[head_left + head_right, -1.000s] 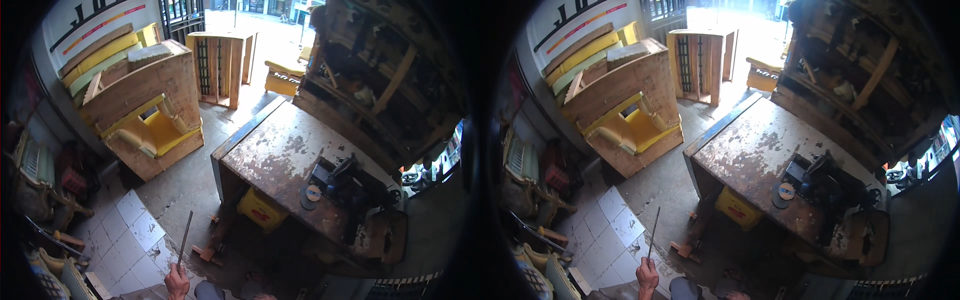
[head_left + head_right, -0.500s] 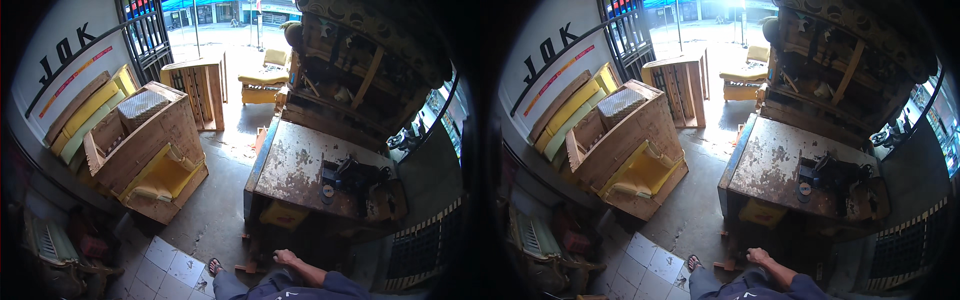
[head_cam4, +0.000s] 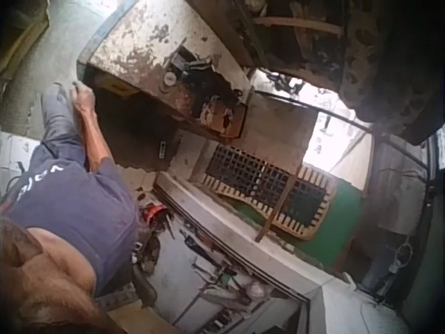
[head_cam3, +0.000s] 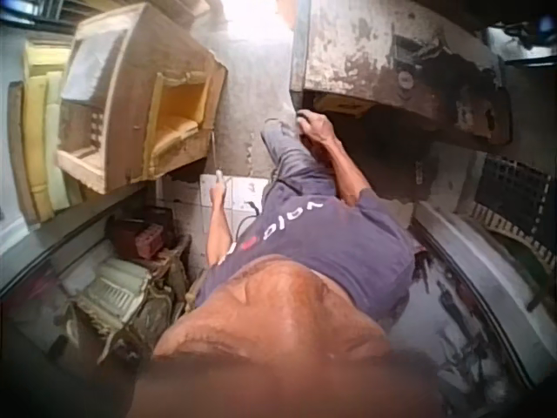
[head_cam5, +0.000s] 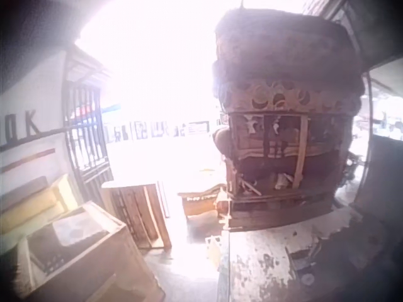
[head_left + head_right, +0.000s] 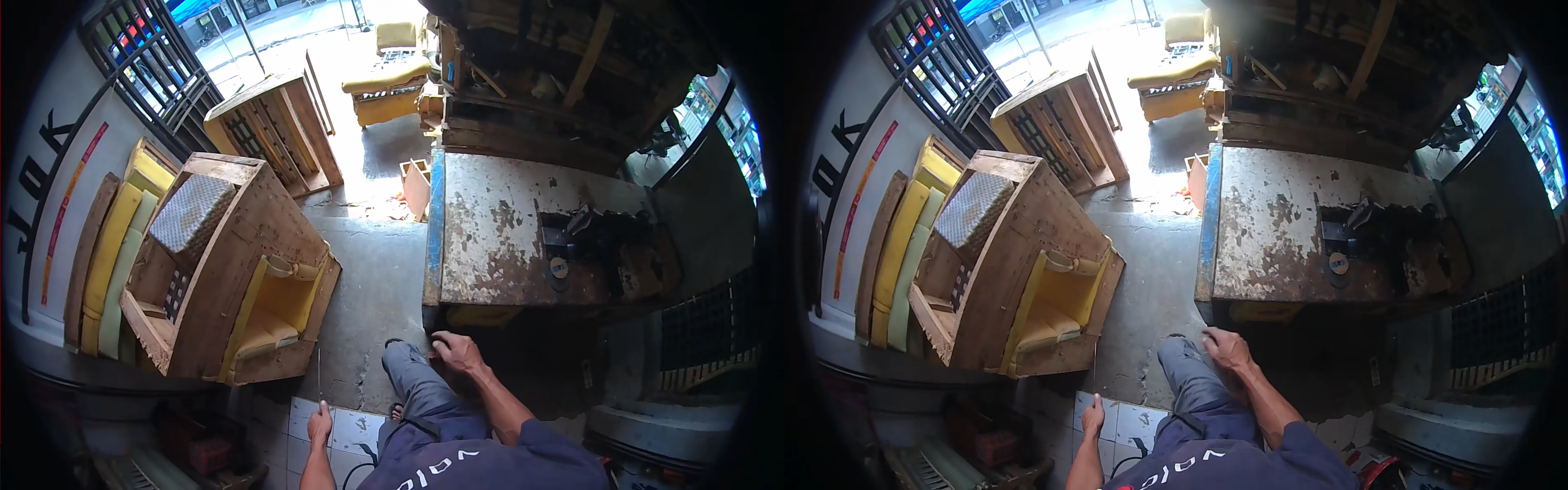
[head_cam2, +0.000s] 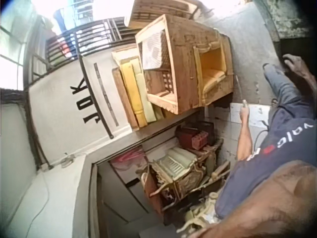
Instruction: The person uses an angle grinder to cut a metal bar that is held in a makeshift wooden vice.
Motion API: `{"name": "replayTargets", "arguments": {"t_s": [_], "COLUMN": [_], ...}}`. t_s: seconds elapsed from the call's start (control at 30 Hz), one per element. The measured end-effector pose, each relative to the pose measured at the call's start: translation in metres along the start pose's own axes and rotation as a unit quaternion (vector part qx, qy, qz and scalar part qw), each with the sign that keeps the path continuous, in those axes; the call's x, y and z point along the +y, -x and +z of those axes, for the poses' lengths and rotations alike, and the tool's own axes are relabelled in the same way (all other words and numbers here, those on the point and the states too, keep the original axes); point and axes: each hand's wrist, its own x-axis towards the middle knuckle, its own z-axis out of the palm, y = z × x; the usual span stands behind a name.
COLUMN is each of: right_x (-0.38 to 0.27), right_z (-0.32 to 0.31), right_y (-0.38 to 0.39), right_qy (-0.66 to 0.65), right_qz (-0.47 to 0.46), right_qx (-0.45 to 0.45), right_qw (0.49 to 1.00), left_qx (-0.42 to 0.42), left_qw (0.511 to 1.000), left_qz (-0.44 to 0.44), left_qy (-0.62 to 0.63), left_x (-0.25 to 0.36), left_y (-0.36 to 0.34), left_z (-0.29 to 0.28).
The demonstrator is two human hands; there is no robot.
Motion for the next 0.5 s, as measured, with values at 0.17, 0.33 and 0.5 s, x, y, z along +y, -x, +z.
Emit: {"name": "replayTargets", "arguments": {"t_s": [0.17, 0.33, 0.5], "right_x": [0.016, 0.06, 0.069], "right_z": [-0.044, -0.056, -0.065], "right_y": [-0.15, -0.274, -0.291], "right_qy": [-0.15, -0.182, -0.09], "right_qz": [0.088, 0.261, 0.257], "right_qx": [0.244, 0.338, 0.388], "right_qw": [0.954, 0.886, 0.88], "left_qx": [-0.015, -0.183, -0.166], "left_qw": [0.976, 0.921, 0.955], "left_qz": [0.128, 0.148, 0.17], "left_qy": [0.176, 0.31, 0.179], "left_x": [0.173, 0.357, 0.505], "left_y": [-0.085, -0.134, -0.172], "left_z": [-0.031, -0.043, -0.067]}}
